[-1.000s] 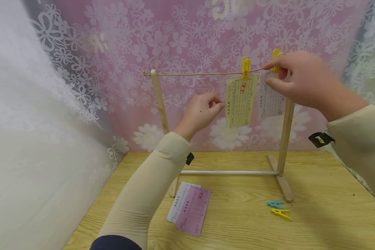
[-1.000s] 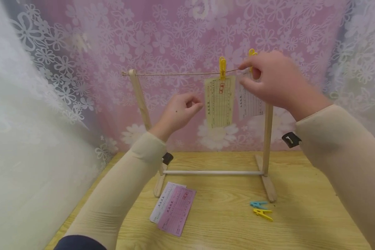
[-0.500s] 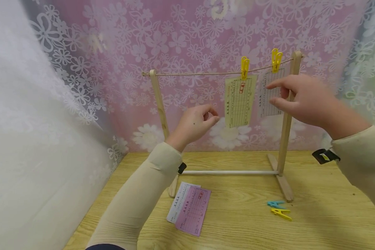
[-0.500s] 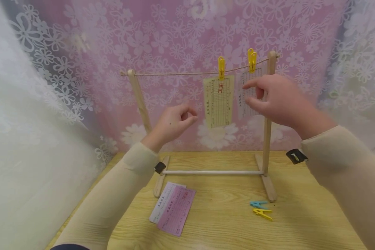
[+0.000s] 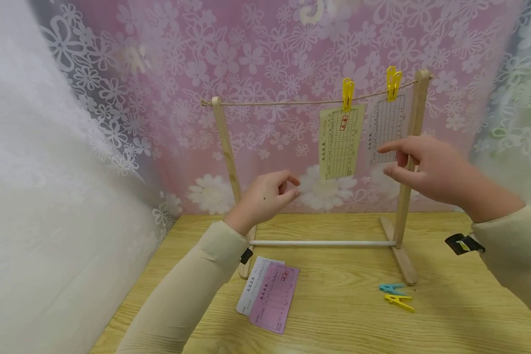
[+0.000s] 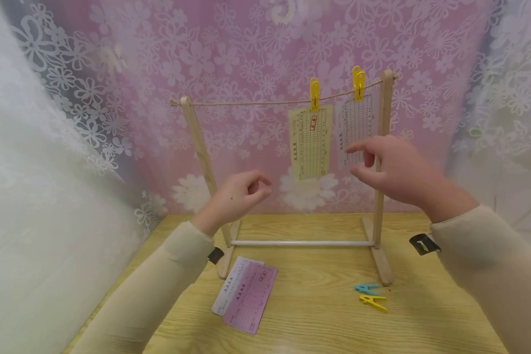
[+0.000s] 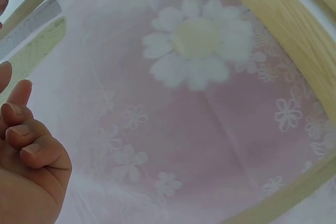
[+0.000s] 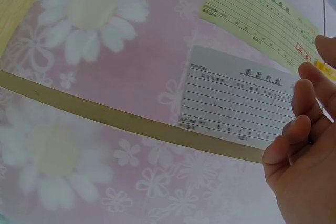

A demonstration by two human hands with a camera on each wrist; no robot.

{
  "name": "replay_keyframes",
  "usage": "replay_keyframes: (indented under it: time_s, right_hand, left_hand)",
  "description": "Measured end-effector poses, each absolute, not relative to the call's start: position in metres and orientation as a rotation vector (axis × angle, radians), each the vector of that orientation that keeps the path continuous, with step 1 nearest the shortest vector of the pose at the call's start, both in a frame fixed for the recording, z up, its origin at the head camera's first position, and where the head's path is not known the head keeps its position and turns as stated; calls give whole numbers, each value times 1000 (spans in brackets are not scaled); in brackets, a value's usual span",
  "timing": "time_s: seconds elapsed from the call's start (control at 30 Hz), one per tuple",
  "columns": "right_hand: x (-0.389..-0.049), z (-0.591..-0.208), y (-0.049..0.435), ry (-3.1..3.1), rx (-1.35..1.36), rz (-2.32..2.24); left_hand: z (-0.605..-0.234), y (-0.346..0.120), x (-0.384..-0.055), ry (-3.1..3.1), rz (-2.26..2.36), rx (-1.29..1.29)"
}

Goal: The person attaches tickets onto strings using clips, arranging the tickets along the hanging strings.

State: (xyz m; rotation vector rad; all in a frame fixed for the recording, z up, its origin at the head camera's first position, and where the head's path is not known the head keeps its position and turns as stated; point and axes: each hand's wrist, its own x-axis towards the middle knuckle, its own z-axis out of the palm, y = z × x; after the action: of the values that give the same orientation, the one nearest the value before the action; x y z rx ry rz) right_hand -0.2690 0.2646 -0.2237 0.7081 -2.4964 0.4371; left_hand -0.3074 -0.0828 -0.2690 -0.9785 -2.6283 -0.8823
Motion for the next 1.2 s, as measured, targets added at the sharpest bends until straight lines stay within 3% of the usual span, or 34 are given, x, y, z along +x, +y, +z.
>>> replay_keyframes:
  time_s: [0.5, 1.2]
  right_hand:
    - [-268, -284, 280, -2538, 774, 547]
    - [-252, -382, 312, -2645, 785, 685]
  left_hand:
    - [-310, -112, -307, -2729, -866, -985]
    - [-397, -144, -305, -2907, -874, -870]
